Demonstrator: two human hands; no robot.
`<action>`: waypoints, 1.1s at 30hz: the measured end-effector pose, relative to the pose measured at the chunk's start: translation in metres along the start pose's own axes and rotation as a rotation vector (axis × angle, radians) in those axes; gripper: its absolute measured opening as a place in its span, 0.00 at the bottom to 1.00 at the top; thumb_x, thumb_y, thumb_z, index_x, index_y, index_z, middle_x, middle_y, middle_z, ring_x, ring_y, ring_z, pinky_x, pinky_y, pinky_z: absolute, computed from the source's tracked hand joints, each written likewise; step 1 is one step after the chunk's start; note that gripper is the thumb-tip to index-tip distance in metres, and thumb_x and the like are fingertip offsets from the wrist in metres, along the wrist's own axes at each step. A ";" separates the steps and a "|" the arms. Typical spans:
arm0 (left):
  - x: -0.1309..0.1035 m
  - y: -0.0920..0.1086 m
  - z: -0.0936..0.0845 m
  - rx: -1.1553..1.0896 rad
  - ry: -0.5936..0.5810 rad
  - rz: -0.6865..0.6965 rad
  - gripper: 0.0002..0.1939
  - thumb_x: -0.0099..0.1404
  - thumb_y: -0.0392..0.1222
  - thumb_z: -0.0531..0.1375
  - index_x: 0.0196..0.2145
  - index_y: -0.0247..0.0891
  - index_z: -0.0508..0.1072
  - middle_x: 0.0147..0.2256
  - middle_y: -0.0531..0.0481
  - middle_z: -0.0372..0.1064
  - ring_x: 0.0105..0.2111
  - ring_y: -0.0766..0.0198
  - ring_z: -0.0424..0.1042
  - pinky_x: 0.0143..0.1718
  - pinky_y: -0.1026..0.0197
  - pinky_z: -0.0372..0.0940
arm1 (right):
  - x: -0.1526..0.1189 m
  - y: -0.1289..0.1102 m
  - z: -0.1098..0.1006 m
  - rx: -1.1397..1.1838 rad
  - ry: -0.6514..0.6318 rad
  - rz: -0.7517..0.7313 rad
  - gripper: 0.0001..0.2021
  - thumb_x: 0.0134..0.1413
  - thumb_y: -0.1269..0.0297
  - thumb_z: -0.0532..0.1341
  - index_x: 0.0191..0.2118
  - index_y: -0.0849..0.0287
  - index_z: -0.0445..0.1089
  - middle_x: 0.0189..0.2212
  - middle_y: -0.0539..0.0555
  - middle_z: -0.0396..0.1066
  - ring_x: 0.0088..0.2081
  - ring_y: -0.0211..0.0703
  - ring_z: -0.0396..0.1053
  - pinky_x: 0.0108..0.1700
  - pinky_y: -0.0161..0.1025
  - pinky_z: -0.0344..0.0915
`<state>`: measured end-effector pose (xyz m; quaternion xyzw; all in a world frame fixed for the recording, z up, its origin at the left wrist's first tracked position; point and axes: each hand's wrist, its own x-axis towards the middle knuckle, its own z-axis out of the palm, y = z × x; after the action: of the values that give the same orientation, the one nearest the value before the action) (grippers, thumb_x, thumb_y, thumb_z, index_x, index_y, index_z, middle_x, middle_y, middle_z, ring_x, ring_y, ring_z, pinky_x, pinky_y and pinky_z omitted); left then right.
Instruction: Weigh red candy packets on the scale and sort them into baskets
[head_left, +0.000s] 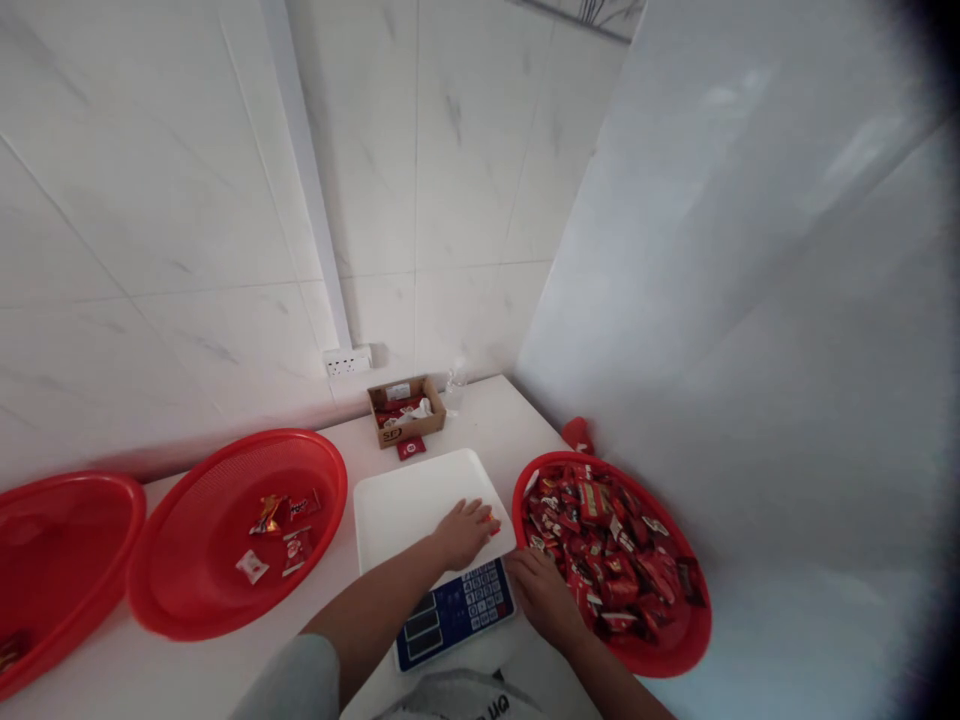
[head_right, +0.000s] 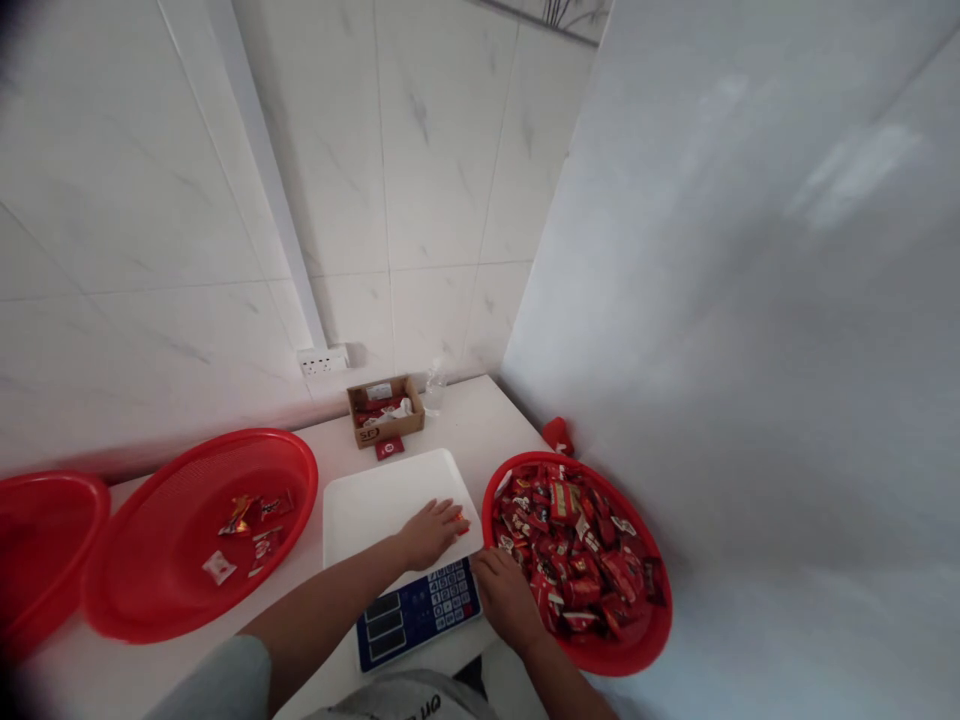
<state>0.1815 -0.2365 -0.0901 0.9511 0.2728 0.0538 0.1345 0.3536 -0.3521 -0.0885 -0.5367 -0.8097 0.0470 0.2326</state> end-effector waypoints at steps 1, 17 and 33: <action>0.000 -0.001 -0.001 -0.019 -0.005 -0.006 0.17 0.67 0.42 0.49 0.53 0.44 0.63 0.56 0.46 0.60 0.56 0.55 0.57 0.55 0.50 0.53 | 0.000 0.000 0.000 0.006 0.002 0.000 0.13 0.51 0.78 0.53 0.38 0.57 0.69 0.35 0.54 0.70 0.40 0.45 0.66 0.44 0.44 0.64; -0.184 -0.090 -0.078 -0.060 0.565 -0.870 0.23 0.67 0.45 0.46 0.57 0.36 0.56 0.54 0.37 0.60 0.54 0.53 0.61 0.53 0.49 0.58 | -0.008 0.009 0.008 -0.027 0.020 -0.031 0.13 0.51 0.77 0.51 0.38 0.56 0.68 0.36 0.54 0.71 0.41 0.45 0.67 0.46 0.45 0.64; -0.268 -0.094 -0.047 -0.272 0.339 -0.946 0.22 0.59 0.49 0.49 0.47 0.38 0.67 0.45 0.42 0.72 0.48 0.52 0.69 0.49 0.50 0.63 | 0.002 -0.006 -0.004 -0.010 -0.042 0.044 0.10 0.55 0.73 0.52 0.38 0.59 0.69 0.37 0.55 0.70 0.43 0.44 0.64 0.49 0.45 0.60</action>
<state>-0.1004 -0.2919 -0.0801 0.6754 0.6815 0.1754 0.2206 0.3499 -0.3535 -0.0828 -0.5545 -0.8026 0.0596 0.2117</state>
